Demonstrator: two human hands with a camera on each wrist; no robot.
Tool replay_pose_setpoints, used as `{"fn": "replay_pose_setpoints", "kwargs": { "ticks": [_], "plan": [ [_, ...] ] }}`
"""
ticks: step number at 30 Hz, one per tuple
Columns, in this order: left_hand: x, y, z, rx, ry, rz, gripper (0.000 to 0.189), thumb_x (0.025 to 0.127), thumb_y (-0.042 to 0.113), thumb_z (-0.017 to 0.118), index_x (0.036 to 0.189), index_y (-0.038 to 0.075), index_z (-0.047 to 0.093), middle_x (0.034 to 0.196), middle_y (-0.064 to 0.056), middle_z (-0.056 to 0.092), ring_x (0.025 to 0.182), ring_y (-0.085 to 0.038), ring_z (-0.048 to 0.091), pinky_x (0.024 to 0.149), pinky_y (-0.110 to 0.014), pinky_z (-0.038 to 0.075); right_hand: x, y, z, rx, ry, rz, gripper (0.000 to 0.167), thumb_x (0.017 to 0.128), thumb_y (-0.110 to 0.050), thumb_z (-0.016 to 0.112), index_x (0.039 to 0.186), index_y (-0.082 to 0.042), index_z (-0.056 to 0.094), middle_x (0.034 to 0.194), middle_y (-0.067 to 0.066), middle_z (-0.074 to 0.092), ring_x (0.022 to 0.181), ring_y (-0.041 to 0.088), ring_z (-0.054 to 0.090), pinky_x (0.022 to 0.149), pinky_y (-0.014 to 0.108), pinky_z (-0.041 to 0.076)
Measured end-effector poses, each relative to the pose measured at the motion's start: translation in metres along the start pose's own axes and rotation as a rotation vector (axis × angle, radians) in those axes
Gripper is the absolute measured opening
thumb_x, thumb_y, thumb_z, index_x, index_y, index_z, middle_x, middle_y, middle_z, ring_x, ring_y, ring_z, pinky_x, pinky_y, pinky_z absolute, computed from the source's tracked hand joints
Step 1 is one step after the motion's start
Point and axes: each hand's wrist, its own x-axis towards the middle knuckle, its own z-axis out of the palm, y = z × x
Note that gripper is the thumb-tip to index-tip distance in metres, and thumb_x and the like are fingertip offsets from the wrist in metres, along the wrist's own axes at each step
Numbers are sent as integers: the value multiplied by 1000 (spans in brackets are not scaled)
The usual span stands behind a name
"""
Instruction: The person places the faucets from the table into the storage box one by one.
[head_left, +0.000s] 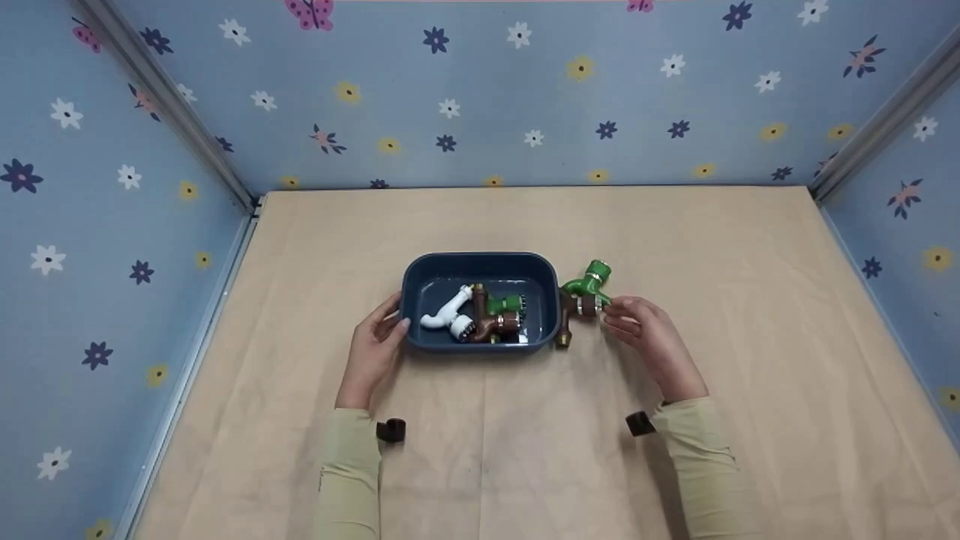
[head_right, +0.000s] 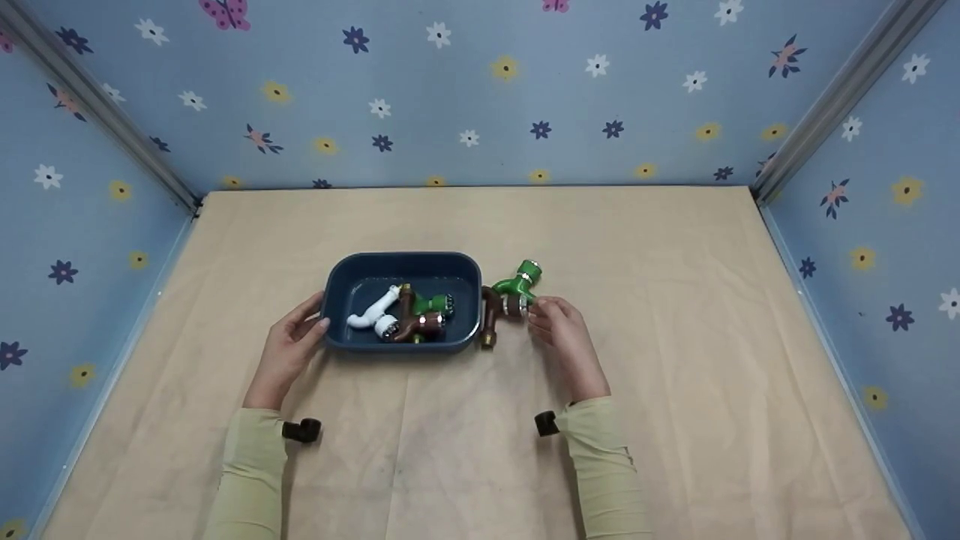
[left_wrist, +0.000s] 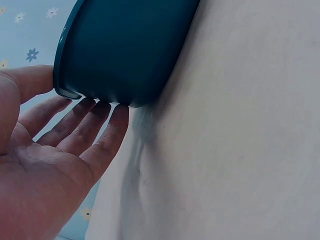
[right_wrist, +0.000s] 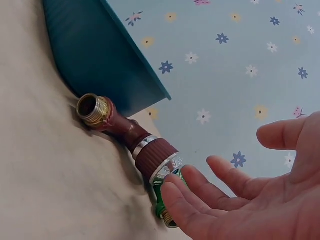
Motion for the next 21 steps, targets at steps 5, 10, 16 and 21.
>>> {"fn": "replay_pose_setpoints", "kwargs": {
  "ticks": [5,10,16,21],
  "plan": [
    [0,0,0,-9,-4,-1,49,94,-3,57,141,-6,41,141,-26,43,124,-40,47,101,-32,42,2,3,-1,-34,6,16,44,104,-19,32,131,14,39,133,33,43,123,42,46,105,45,38],
    [0,0,0,-16,-8,-1,49,94,-3,57,141,-6,41,141,-27,42,125,-40,46,101,-31,43,4,6,0,-48,10,35,44,104,-21,33,132,13,40,133,31,45,120,37,51,105,46,38],
    [-1,2,1,5,-6,-17,50,94,-2,57,141,-5,40,141,-25,42,127,-39,45,101,-30,42,6,8,-1,-26,7,38,43,103,-20,36,129,14,42,132,33,45,117,38,52,104,50,38],
    [0,2,1,20,-1,-22,50,94,-2,57,141,-5,41,141,-24,43,126,-38,45,103,-34,41,9,10,0,-34,22,36,41,102,-19,37,127,14,43,129,34,48,115,39,54,102,49,40]
  ]
}}
